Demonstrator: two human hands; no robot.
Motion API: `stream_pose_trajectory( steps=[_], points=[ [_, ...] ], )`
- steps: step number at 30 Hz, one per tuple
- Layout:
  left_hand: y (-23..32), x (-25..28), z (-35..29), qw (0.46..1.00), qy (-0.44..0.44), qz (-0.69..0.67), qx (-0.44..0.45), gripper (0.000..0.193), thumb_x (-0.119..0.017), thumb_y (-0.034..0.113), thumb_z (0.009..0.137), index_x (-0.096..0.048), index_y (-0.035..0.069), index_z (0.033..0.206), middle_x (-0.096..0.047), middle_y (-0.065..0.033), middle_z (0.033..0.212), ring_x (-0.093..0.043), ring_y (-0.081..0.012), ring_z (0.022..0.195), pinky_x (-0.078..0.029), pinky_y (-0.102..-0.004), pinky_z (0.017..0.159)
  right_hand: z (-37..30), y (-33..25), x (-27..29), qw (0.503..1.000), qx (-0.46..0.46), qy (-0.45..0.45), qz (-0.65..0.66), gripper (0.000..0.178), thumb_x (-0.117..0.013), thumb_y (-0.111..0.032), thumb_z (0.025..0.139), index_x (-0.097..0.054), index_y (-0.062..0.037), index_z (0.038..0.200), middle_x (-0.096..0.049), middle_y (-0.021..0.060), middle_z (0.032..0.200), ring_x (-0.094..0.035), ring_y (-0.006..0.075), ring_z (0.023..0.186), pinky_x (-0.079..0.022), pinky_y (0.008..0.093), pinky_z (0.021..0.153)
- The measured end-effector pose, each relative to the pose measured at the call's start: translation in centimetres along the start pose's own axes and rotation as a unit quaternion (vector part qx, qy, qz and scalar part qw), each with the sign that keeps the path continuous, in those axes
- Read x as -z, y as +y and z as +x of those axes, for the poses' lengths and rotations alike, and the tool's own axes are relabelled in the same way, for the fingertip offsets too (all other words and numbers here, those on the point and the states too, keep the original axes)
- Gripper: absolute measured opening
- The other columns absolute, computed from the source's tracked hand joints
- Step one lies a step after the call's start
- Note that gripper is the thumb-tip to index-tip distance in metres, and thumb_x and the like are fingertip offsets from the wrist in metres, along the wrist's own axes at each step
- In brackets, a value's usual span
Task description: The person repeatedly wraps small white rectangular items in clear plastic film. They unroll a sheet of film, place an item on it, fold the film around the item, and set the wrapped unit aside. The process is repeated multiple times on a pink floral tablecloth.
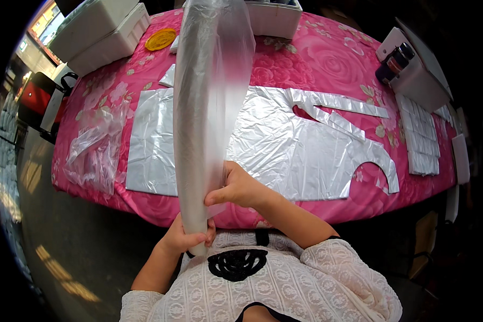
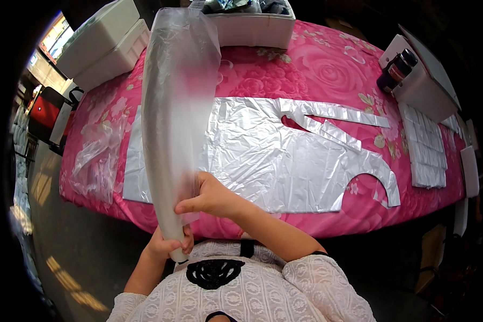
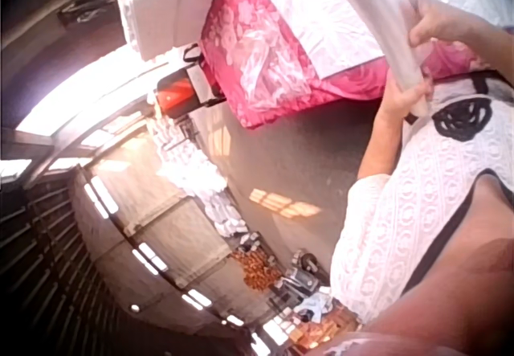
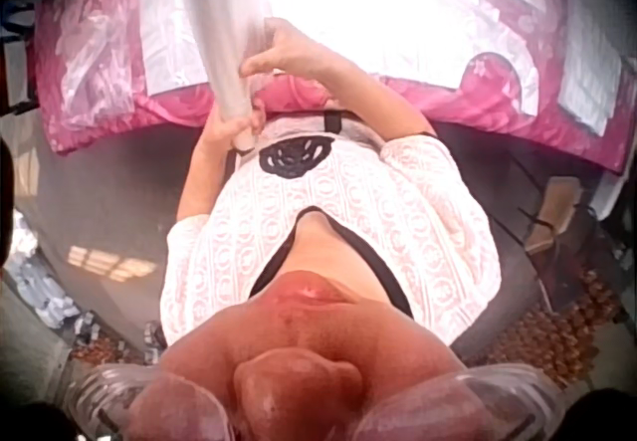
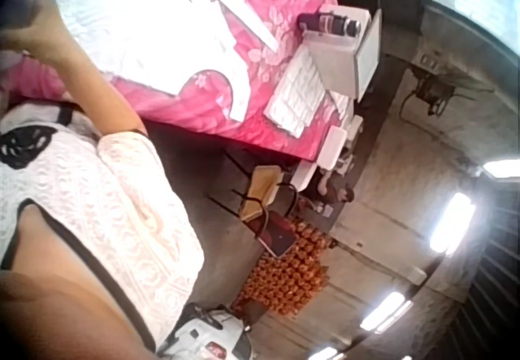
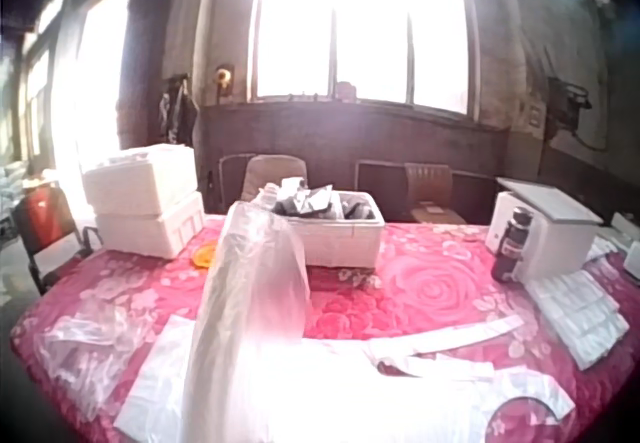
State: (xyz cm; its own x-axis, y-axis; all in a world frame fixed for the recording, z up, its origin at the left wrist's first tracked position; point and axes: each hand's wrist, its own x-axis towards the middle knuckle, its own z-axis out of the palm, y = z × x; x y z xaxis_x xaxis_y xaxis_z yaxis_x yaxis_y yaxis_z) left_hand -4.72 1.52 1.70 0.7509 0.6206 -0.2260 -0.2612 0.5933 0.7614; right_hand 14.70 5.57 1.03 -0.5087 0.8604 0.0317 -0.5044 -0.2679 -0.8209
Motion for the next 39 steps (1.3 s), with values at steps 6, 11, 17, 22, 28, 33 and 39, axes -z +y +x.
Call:
stream_pose_trajectory(
  steps=[6, 11, 17, 22, 28, 33, 39],
  points=[
    [-0.1, 0.3, 0.0, 0.999, -0.032, -0.042, -0.011, 0.037, -0.071, 0.017, 0.07, -0.049, 0.001, 0.095, -0.051, -0.0074, 0.065, -0.053, -0.0187, 0.059, -0.044, -0.0305, 0.053, 0.0, -0.9, -1.4, 0.998, 0.019, 0.044, 0.038, 0.04, -0.078, -0.012, 0.066, -0.059, -0.0027, 0.1, -0.062, 0.0011, 0.087, -0.058, 0.0098, 0.082, -0.046, 0.0254, 0.076],
    [-0.5, 0.5, 0.5, 0.979, -0.145, -0.139, 0.03, 0.039, -0.071, 0.019, 0.07, -0.05, 0.0, 0.097, -0.054, -0.0096, 0.072, -0.055, -0.0177, 0.063, -0.046, -0.0301, 0.055, -0.3, -0.5, -0.5, 0.999, 0.001, -0.04, 0.007, 0.032, -0.077, -0.014, 0.068, -0.062, -0.0025, 0.093, -0.063, 0.0025, 0.083, -0.059, 0.0097, 0.079, -0.048, 0.0252, 0.072],
    [-0.7, -0.1, 1.6, 0.996, 0.002, -0.084, -0.041, 0.062, -0.072, 0.039, 0.069, -0.047, -0.001, 0.11, -0.056, -0.0109, 0.083, -0.057, -0.0182, 0.067, -0.049, -0.0327, 0.058, -0.7, -1.2, 0.5, 1.0, 0.002, -0.018, -0.015, 0.031, -0.077, -0.014, 0.07, -0.062, -0.0016, 0.094, -0.064, 0.0042, 0.084, -0.06, 0.01, 0.076, -0.048, 0.024, 0.071],
    [-3.5, 1.2, 1.0, 0.962, -0.092, -0.257, 0.01, 0.074, -0.067, 0.056, 0.069, -0.048, -0.002, 0.112, -0.056, -0.0107, 0.086, -0.058, -0.018, 0.067, -0.05, -0.032, 0.058, -1.1, -0.8, 0.6, 0.997, -0.021, -0.066, 0.026, 0.031, -0.078, -0.013, 0.068, -0.063, -0.001, 0.092, -0.064, 0.0047, 0.084, -0.06, 0.0106, 0.077, -0.048, 0.0249, 0.072],
    [-3.6, 0.4, 2.4, 0.888, -0.242, -0.39, 0.033, 0.075, -0.059, 0.062, 0.073, -0.049, -0.003, 0.11, -0.055, -0.0089, 0.083, -0.057, -0.0175, 0.063, -0.049, -0.0314, 0.056, -0.9, 0.5, 0.5, 0.996, -0.012, -0.091, 0.009, 0.03, -0.079, -0.014, 0.067, -0.065, -0.0017, 0.09, -0.065, 0.0062, 0.085, -0.062, 0.0126, 0.078, -0.05, 0.0259, 0.07],
    [-0.9, 0.3, 2.1, 0.998, -0.031, 0.009, -0.057, 0.07, -0.065, 0.055, 0.071, -0.049, -0.002, 0.108, -0.056, -0.0121, 0.086, -0.06, -0.0206, 0.068, -0.051, -0.0323, 0.061, -1.7, -0.6, 0.8, 0.999, -0.036, -0.04, 0.002, 0.033, -0.078, -0.013, 0.068, -0.063, -0.001, 0.094, -0.065, 0.0059, 0.084, -0.062, 0.0123, 0.076, -0.049, 0.0242, 0.07],
    [-1.6, 0.6, 1.9, 0.979, -0.126, -0.16, 0.004, 0.064, -0.065, 0.05, 0.073, -0.046, 0.002, 0.111, -0.057, -0.0144, 0.089, -0.062, -0.0246, 0.076, -0.052, -0.0354, 0.067, -1.2, -1.0, -1.0, 0.997, 0.002, -0.027, -0.072, 0.032, -0.076, -0.02, 0.069, -0.061, -0.0004, 0.09, -0.058, -0.001, 0.071, -0.053, 0.0058, 0.066, -0.044, 0.0209, 0.064]
  ],
)
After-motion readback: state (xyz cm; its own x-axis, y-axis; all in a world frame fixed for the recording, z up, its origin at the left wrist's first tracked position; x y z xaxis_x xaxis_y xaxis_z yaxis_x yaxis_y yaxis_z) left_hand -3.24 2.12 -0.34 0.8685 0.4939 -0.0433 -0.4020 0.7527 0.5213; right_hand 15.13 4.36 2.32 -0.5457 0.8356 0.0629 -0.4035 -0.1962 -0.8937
